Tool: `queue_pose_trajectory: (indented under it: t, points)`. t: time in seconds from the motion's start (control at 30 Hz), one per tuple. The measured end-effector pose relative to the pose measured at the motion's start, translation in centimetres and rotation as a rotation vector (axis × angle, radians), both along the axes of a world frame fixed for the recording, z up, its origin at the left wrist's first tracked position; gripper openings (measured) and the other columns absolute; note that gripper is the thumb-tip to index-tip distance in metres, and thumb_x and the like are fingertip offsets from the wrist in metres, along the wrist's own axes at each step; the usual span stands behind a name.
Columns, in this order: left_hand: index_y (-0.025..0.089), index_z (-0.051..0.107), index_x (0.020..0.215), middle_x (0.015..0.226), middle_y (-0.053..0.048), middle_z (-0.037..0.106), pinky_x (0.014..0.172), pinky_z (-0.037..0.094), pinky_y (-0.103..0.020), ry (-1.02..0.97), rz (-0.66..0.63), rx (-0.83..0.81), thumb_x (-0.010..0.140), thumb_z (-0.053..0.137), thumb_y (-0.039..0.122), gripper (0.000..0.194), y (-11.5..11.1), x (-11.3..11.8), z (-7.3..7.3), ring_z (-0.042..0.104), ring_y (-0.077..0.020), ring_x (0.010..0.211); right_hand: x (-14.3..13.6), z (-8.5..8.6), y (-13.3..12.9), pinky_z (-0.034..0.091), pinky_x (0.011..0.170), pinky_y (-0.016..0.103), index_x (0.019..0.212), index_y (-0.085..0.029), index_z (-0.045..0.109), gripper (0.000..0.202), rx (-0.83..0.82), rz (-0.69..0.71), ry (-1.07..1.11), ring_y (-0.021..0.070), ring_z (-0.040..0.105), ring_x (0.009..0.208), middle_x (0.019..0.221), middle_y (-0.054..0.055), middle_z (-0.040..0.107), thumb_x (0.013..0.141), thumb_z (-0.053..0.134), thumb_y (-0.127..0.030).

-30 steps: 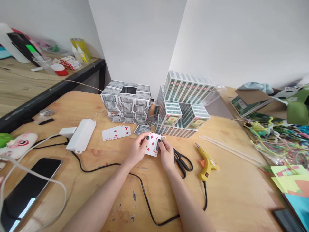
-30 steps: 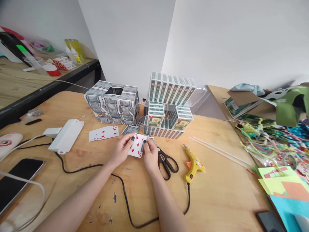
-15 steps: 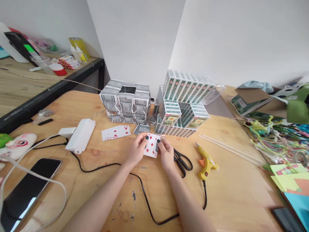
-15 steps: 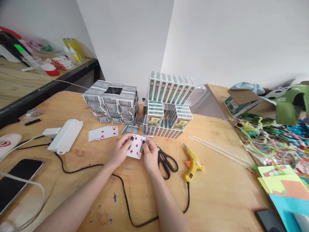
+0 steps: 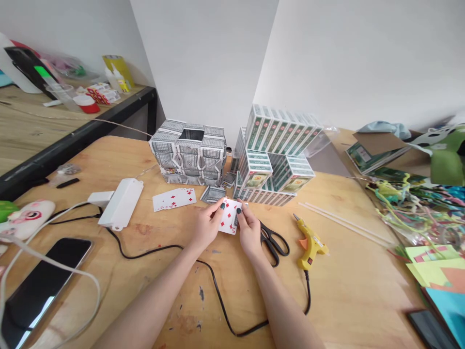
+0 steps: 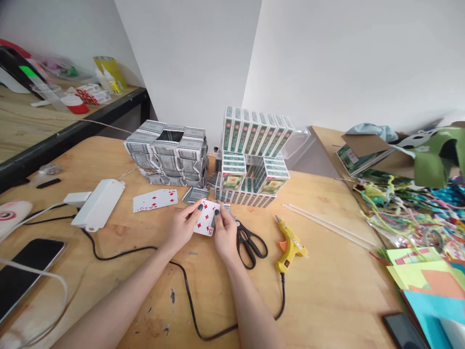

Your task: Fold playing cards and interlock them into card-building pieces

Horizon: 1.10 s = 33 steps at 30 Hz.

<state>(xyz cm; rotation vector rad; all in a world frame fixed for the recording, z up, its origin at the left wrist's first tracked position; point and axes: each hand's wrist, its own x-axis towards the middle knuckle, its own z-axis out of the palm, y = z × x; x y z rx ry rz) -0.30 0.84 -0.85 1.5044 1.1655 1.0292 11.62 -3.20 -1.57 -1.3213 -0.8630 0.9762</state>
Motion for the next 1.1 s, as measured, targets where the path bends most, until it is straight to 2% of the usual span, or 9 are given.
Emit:
queue_pose_trajectory:
  t: [0.13,0.27,0.33,0.47,0.57,0.77,1.0,1.1]
  points:
    - [0.016,0.06,0.111,0.076,-0.003,0.065,0.049,0.041,-0.02,0.017,0.006,0.018,0.08,0.046,0.028,0.036,-0.1,0.1,-0.1,0.049,-0.0103,0.055,0.0,0.1,0.0,0.036,0.097,0.041,0.115,-0.021,0.057,0.04,0.027,-0.007,-0.019,0.0236,0.047,0.115,0.113,0.005,0.061,0.078,0.053,-0.037]
    - [0.016,0.059,0.112,0.086,-0.005,0.065,0.052,0.043,-0.022,0.018,0.016,0.017,0.08,0.045,0.027,0.036,-0.1,0.2,-0.3,0.051,-0.0114,0.059,-0.1,0.0,0.1,0.038,0.095,0.038,0.111,-0.021,0.059,0.038,0.021,-0.007,-0.014,0.0226,0.048,0.113,0.111,0.005,0.061,0.078,0.053,-0.038]
    - [0.016,0.059,0.111,0.09,-0.006,0.065,0.054,0.044,-0.022,0.008,0.032,0.008,0.08,0.046,0.027,0.036,-0.1,0.3,-0.4,0.053,-0.0121,0.062,-0.1,0.1,0.1,0.042,0.089,0.035,0.108,-0.02,0.059,0.035,0.024,0.009,0.009,0.0219,0.052,0.106,0.107,0.005,0.063,0.078,0.052,-0.037]
    - [0.015,0.06,0.108,0.086,-0.005,0.065,0.052,0.043,-0.022,-0.067,0.045,-0.056,0.078,0.048,0.028,0.034,0.0,0.3,-0.4,0.053,-0.0121,0.061,-0.3,0.3,0.0,0.047,0.07,0.028,0.101,-0.02,0.061,0.028,0.025,0.03,0.065,0.0184,0.059,0.08,0.087,0.002,0.065,0.078,0.05,-0.033]
    - [0.015,0.061,0.102,0.078,-0.003,0.063,0.047,0.04,-0.019,-0.146,0.028,-0.122,0.076,0.05,0.028,0.031,0.0,0.4,-0.3,0.05,-0.0099,0.056,-0.4,0.5,-0.1,0.045,0.061,0.026,0.099,-0.019,0.06,0.027,0.007,0.017,0.094,0.0162,0.056,0.07,0.078,0.002,0.063,0.077,0.05,-0.031]
    - [0.017,0.057,0.084,0.058,0.004,0.051,0.042,0.036,-0.017,-0.321,-0.033,-0.272,0.069,0.052,0.024,0.018,0.1,0.6,0.4,0.044,-0.008,0.047,-0.5,0.5,-0.2,0.04,0.056,0.022,0.093,-0.02,0.057,0.021,0.029,0.039,0.16,0.0112,0.049,0.059,0.071,-0.002,0.057,0.075,0.051,-0.028]
    - [0.018,0.056,0.081,0.055,0.006,0.049,0.041,0.033,-0.017,-0.3,-0.013,-0.242,0.068,0.046,0.019,0.016,-0.1,0.6,0.6,0.041,-0.0076,0.044,-0.3,0.2,-0.1,0.037,0.053,0.021,0.088,-0.022,0.057,0.017,0.009,0.056,0.213,0.0109,0.046,0.056,0.07,-0.004,0.056,0.073,0.051,-0.027]
    - [0.018,0.057,0.082,0.059,0.005,0.053,0.043,0.034,-0.018,-0.3,-0.027,-0.227,0.069,0.046,0.02,0.017,-0.1,0.6,0.7,0.044,-0.0079,0.047,-0.2,0.3,0.0,0.036,0.052,0.021,0.086,-0.021,0.058,0.016,0.005,0.056,0.281,0.0103,0.045,0.055,0.068,-0.004,0.054,0.072,0.052,-0.027]
